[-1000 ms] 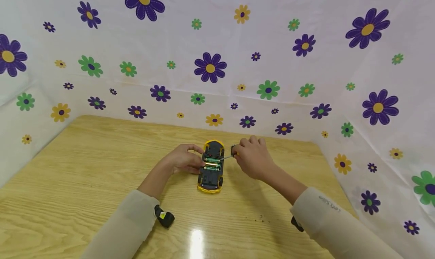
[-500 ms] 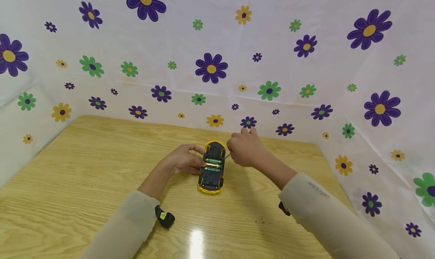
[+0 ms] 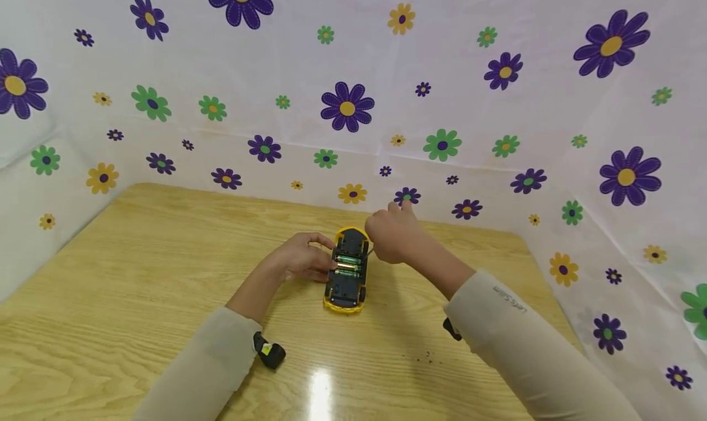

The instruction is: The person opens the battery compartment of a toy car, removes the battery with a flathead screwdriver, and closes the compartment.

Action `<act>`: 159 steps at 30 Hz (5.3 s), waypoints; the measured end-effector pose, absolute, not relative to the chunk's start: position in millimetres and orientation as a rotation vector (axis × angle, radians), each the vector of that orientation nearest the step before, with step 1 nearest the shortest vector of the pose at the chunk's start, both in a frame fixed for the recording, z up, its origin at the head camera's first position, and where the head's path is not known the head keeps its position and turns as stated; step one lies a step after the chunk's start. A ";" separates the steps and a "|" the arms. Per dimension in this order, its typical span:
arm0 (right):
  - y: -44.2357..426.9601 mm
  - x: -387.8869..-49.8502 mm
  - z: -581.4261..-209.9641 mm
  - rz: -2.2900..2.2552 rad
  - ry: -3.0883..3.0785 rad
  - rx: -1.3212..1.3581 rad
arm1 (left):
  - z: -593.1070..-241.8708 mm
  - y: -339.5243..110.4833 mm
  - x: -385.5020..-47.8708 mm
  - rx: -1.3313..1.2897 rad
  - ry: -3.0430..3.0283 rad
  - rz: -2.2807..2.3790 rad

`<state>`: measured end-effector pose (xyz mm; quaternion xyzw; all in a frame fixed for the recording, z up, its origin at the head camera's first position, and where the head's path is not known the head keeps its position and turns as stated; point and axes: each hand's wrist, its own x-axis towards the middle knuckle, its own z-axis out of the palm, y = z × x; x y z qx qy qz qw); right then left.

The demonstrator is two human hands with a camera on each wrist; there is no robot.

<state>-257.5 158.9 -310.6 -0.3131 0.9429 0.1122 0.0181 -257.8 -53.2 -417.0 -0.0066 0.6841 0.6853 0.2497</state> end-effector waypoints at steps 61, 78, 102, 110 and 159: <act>231.2 -244.9 -400.9 -0.581 3.163 -0.939 | -418.8 -53.5 -259.2 -0.025 1.851 1.858; 231.6 -238.2 -370.1 -0.347 3.156 -1.169 | -419.0 -53.0 -260.5 -0.039 1.835 1.880; 165.2 -233.5 -316.4 0.370 2.988 -1.059 | -417.2 -53.1 -258.6 -0.008 1.835 1.879; 158.6 -237.1 -318.8 0.514 2.981 -1.044 | -417.1 -53.5 -259.2 0.006 1.847 1.857; 238.1 -242.8 -393.7 -0.617 3.069 -1.085 | -418.1 -56.3 -261.3 -0.038 1.816 1.870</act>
